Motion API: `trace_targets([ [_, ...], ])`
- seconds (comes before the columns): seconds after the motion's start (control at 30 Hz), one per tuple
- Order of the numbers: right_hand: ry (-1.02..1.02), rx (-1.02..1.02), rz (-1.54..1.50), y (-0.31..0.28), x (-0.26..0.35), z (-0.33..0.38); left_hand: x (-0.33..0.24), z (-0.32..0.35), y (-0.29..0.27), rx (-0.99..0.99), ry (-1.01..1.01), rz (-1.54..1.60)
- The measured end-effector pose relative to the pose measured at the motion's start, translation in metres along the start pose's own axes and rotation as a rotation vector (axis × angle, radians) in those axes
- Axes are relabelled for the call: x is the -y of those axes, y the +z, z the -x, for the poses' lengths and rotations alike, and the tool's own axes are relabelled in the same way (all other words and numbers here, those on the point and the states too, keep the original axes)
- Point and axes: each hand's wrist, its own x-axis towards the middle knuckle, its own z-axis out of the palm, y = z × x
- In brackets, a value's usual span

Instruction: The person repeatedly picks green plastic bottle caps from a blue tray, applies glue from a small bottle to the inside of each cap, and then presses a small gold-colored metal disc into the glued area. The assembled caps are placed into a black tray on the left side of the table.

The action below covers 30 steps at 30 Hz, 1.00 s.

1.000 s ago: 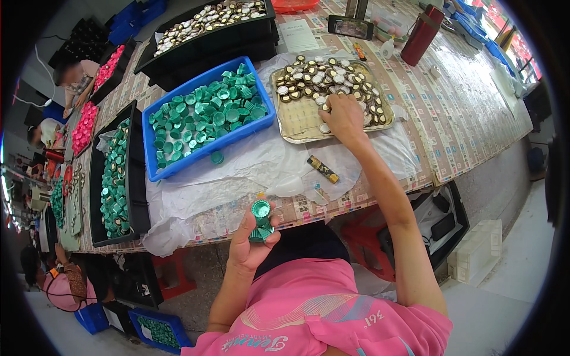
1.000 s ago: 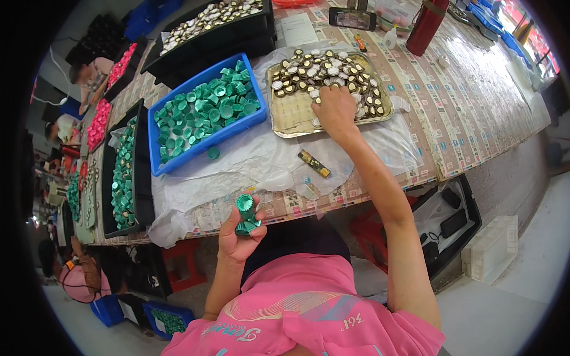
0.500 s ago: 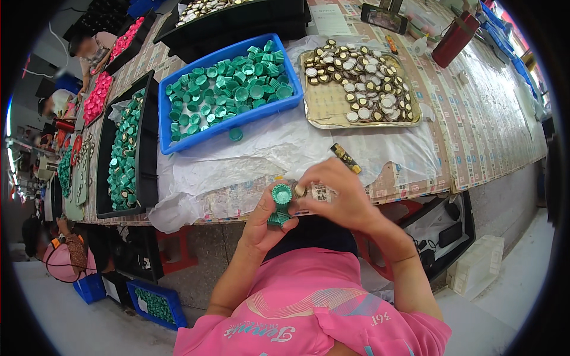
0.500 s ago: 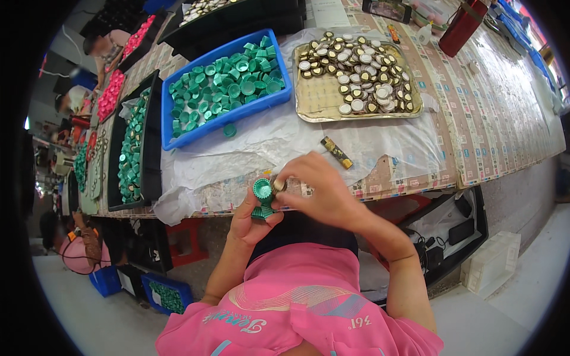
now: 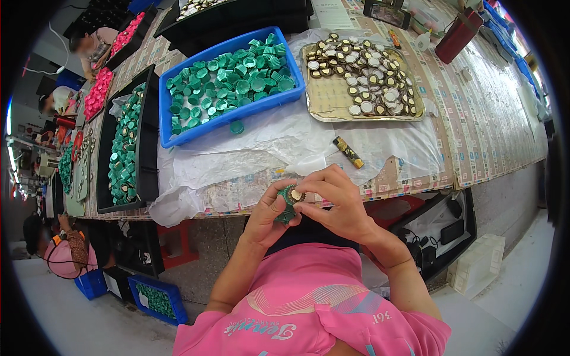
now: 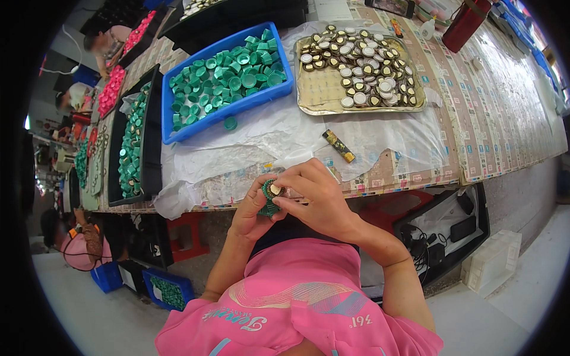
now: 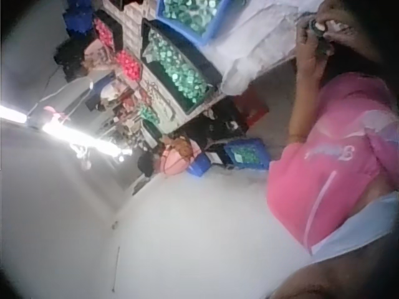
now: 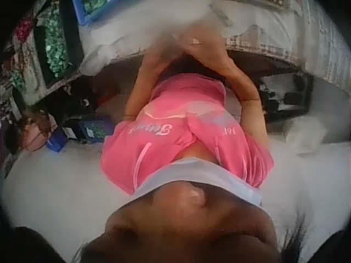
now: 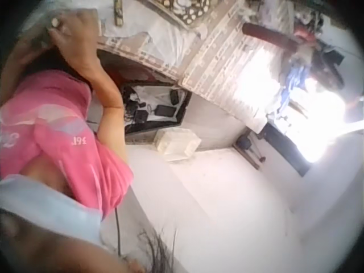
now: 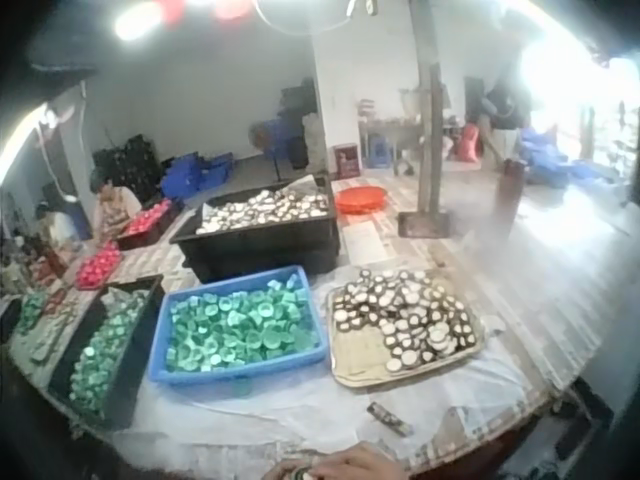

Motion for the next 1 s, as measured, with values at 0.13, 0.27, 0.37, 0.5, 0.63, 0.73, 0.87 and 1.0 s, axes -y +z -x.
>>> trace_targets([
  [0.13,0.008,-0.005,0.004,0.0,-0.001,0.002,0.0,0.001,0.002,-0.022,0.003,-0.035],
  [0.27,0.009,0.004,0.003,-0.001,-0.001,0.003,-0.001,0.0,0.0,-0.042,0.002,-0.1],
  [0.37,0.014,0.015,-0.001,-0.002,-0.001,0.004,-0.001,0.0,0.0,-0.05,-0.011,-0.11],
  [0.5,0.029,0.01,-0.019,-0.002,-0.003,0.006,-0.002,0.0,0.006,-0.065,0.008,-0.125],
  [0.63,0.005,0.001,0.016,-0.003,-0.009,0.008,-0.005,-0.002,0.01,-0.085,0.022,-0.27],
  [0.73,0.013,-0.017,0.005,-0.002,-0.012,0.008,-0.009,-0.002,0.014,-0.084,-0.002,-0.341],
  [0.87,0.017,-0.016,-0.018,-0.001,-0.012,0.009,-0.015,-0.003,0.022,-0.061,-0.052,-0.294],
  [1.0,-0.046,0.02,-0.054,-0.002,-0.014,0.008,-0.017,-0.004,0.027,-0.007,-0.084,-0.191],
])
